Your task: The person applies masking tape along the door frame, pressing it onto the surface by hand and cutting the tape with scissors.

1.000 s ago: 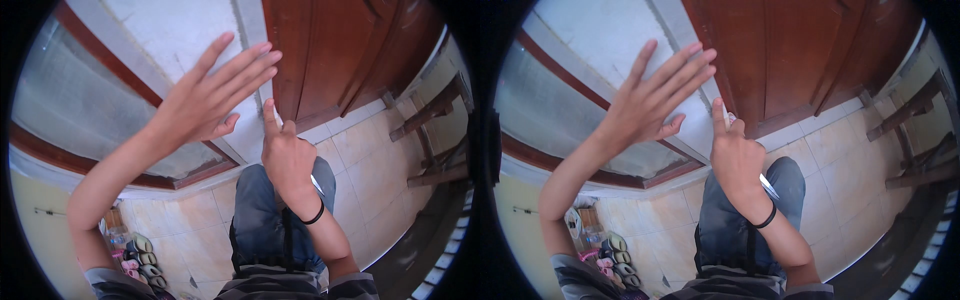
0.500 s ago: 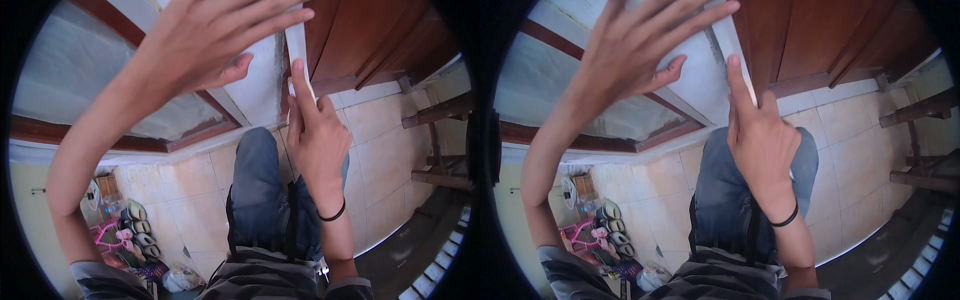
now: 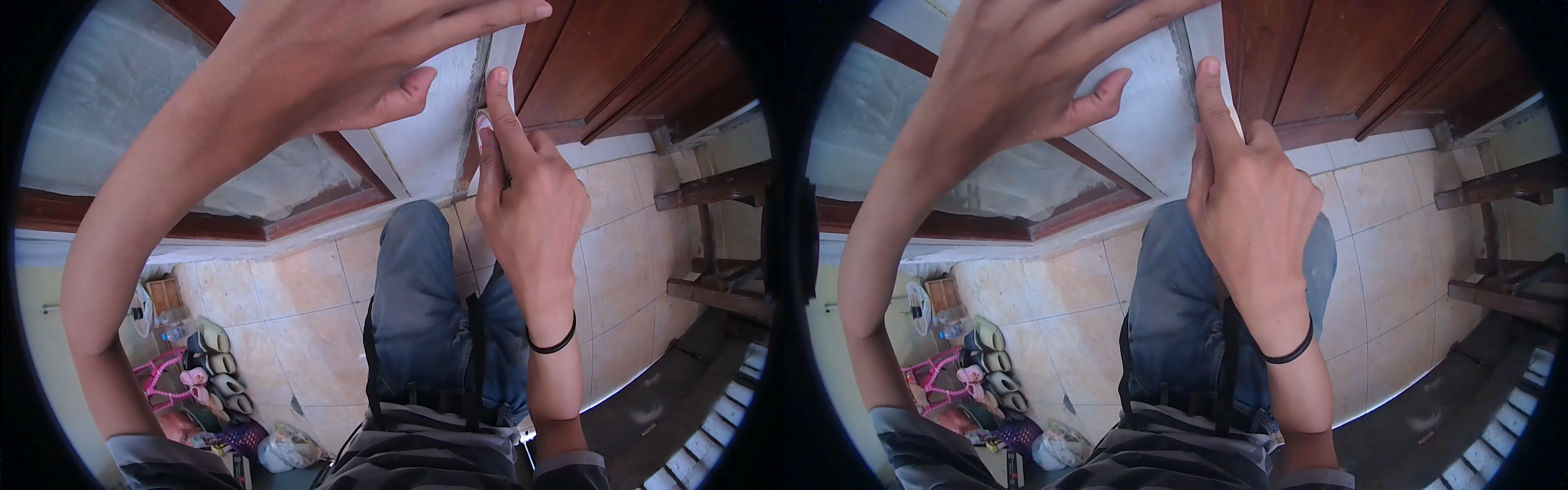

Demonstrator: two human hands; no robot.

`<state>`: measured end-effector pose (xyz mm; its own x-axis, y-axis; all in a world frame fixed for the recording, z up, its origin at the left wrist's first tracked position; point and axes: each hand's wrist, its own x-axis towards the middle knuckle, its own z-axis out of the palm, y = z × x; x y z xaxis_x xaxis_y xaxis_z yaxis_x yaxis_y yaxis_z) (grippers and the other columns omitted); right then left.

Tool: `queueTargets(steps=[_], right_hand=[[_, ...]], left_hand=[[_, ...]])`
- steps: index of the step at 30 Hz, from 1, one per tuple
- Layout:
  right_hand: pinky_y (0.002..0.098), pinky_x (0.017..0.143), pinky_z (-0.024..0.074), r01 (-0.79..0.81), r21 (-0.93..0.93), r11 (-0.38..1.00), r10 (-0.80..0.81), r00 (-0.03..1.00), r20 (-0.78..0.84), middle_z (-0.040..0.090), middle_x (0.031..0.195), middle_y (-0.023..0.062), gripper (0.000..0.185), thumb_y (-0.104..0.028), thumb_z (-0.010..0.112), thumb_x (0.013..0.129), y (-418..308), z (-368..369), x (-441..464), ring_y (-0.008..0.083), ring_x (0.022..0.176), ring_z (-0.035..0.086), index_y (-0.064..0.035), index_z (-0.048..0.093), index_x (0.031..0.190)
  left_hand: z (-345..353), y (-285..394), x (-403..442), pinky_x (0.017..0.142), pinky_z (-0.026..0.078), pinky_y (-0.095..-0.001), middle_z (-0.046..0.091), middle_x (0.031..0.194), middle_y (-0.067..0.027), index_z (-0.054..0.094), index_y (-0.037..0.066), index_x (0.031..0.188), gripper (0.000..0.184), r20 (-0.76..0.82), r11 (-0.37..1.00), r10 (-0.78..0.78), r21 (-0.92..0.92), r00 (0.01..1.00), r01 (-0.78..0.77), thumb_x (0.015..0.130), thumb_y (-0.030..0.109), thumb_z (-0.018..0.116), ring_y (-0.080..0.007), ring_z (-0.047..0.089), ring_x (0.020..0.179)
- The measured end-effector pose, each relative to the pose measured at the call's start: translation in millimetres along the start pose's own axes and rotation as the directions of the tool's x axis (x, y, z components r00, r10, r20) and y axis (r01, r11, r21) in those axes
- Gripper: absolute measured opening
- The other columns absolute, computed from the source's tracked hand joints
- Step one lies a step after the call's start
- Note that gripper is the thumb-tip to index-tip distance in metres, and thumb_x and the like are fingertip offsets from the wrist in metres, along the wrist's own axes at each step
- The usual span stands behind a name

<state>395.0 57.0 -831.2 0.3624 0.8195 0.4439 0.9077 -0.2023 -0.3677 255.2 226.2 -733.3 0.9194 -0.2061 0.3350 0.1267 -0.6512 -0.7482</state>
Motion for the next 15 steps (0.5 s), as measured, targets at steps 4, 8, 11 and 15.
queueTargets(steps=[4,8,11,15], right_hand=[[0.0465,0.059,0.0513,0.015,0.005,1.0,-0.015,0.999,-0.03,0.067,0.076,0.012,0.057,-0.02,0.069,0.104,1.0,4.1,0.8,0.0348,0.065,0.068,-0.0326,0.059,0.159],[0.047,0.06,0.0518,0.023,-0.003,1.0,-0.023,0.999,-0.028,0.067,0.076,0.0127,0.058,-0.02,0.069,0.104,1.4,3.2,1.2,0.0358,0.067,0.069,-0.0315,0.058,0.159],[0.0474,0.06,0.0522,0.011,-0.01,1.0,-0.011,1.0,-0.015,0.068,0.077,0.013,0.058,-0.02,0.069,0.103,0.1,0.5,0.9,0.0362,0.068,0.07,-0.0307,0.058,0.159],[0.0481,0.06,0.0522,0.018,0.004,1.0,-0.018,1.0,-0.014,0.067,0.076,0.0132,0.058,-0.02,0.069,0.104,1.8,2.7,1.9,0.0363,0.067,0.07,-0.0304,0.058,0.159]], left_hand=[[-2.3,-0.3,-0.1,0.135,0.008,-0.0715,0.038,0.175,-0.0003,0.052,0.024,0.162,0.083,0.002,1.0,-0.006,-0.006,1.0,0.006,0.083,0.047,0.065,-0.0199,0.029,0.164],[-4.6,-2.4,1.2,0.135,0.008,-0.071,0.038,0.175,-0.0001,0.051,0.024,0.162,0.084,0.011,1.0,-0.007,-0.002,1.0,0.007,0.082,0.046,0.066,-0.0197,0.029,0.164],[-10.3,-7.8,-2.6,0.135,0.008,-0.0706,0.037,0.176,0.0,0.05,0.025,0.163,0.086,0.033,1.0,-0.01,0.02,0.999,0.009,0.081,0.046,0.067,-0.0196,0.029,0.164],[-11.7,-13.8,-6.2,0.135,0.007,-0.07,0.037,0.176,0.0002,0.05,0.025,0.163,0.087,0.042,0.999,-0.016,0.051,0.999,0.014,0.08,0.045,0.068,-0.0194,0.029,0.164]])
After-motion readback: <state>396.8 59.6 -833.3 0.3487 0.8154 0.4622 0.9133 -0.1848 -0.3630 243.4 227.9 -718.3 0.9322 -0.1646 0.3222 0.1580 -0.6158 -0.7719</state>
